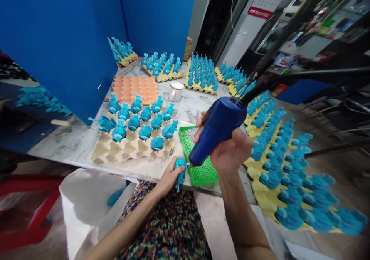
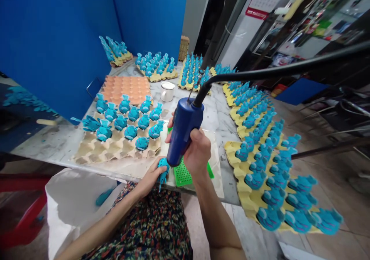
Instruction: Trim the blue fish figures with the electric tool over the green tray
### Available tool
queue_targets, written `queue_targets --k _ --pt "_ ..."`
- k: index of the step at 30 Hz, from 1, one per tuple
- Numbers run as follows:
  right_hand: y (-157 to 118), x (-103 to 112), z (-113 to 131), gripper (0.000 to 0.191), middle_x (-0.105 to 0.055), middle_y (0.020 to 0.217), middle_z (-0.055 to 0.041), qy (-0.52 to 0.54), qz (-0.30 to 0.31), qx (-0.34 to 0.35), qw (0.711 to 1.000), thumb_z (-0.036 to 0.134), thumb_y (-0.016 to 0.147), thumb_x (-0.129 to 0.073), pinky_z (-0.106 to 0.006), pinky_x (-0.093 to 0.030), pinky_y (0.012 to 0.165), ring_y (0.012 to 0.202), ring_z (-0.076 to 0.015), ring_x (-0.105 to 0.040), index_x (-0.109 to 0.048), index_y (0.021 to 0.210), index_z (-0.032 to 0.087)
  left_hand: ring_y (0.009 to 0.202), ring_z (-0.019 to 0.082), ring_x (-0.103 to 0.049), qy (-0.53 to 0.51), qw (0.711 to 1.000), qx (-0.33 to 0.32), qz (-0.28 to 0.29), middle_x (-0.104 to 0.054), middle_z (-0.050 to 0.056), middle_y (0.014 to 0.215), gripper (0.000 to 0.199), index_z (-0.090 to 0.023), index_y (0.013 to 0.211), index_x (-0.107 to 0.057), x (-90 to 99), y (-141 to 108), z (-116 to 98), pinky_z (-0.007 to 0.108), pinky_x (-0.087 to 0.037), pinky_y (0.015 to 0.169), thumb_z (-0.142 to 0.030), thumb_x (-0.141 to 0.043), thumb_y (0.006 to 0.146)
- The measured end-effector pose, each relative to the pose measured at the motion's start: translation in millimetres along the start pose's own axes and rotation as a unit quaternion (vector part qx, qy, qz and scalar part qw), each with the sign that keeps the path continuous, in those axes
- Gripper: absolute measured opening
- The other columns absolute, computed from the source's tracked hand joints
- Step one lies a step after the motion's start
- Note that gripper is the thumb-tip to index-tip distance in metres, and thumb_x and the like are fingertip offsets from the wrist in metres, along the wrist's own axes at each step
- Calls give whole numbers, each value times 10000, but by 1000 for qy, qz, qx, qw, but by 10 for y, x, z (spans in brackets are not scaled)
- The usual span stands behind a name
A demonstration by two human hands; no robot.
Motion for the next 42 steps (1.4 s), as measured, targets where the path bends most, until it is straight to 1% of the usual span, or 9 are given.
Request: queue_targets --k 5,9,13,19,25,28,32,35,42 --pt "-50 -37 28 452 -607 893 -62 64 2 2 998 528 790 -401 -328 -481 533 583 -167 -588 -605 1022 198 630 99 -508 3 1000 -16 5 -517 -36 730 178 -204 972 -472 -16 3 -11 186 -436 568 -289 -481 817" --pt "-92 1 186 537 -602 927 -82 5 -31 70 997 605 789 -355 -352 -503 547 601 -187 -611 -593 1063 210 619 97 -487 13 1000 -28 -1 -511 -34 745 147 -205 930 -485 -11 7 -14 184 -434 542 -301 -485 818" --pt "-78 0 166 659 -596 920 -98 -60 -31 47 997 706 772 -265 -349 -492 506 603 -205 -616 -563 1075 204 585 96 -469 13 1000 -12 -4 -487 -41 710 185 -204 962 -494 -12 15 2 186 -430 510 -314 -492 812" --pt "-93 -14 88 488 -603 913 -82 26 -22 51 998 573 784 -384 -398 -517 622 599 -196 -602 -609 1017 209 575 92 -472 14 1000 3 1 -474 -46 693 246 -203 1017 -491 -3 28 29 174 -426 490 -332 -501 808" --pt "-145 52 83 492 -599 1020 -81 45 -8 60 997 583 743 -438 -357 -496 544 644 -198 -615 -580 1062 237 593 92 -461 21 1000 -8 3 -477 -41 712 214 -195 1000 -498 -7 21 -11 180 -429 517 -302 -486 814" --pt "-155 78 -100 388 -608 1061 -57 -9 -14 50 999 484 707 -601 -334 -492 581 680 -178 -609 -563 1018 255 650 111 -480 28 999 -30 -3 -503 -29 739 179 -198 966 -519 -12 8 -39 198 -432 566 -296 -477 822" --pt "-167 60 -472 273 -600 775 14 -69 -61 -9 996 291 699 -667 -304 -458 552 555 -129 -544 -548 938 233 737 130 -488 55 997 -45 -24 -535 -13 779 150 -197 926 -547 -9 -6 -37 215 -418 655 -283 -488 817" --pt "-195 28 -610 339 -536 644 53 -40 -98 14 994 286 699 -666 -287 -432 500 498 -123 -511 -526 1005 241 747 133 -485 73 996 -45 -32 -543 -12 788 149 -197 916 -557 -10 -6 -16 222 -408 679 -284 -493 812" --pt "-284 -9 -747 517 -521 664 56 -40 -81 24 996 340 715 -616 -309 -452 507 508 -145 -519 -402 1182 286 826 176 -525 58 995 -65 -46 -585 5 774 192 -205 919 -588 6 29 14 273 -449 767 -333 -539 785"
Point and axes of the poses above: each hand's wrist, its own y-axis towards the middle knuckle, its own x-axis out of the back of the hand, z = x × y, the point moved 4 cm from there along y, towards the middle knuckle
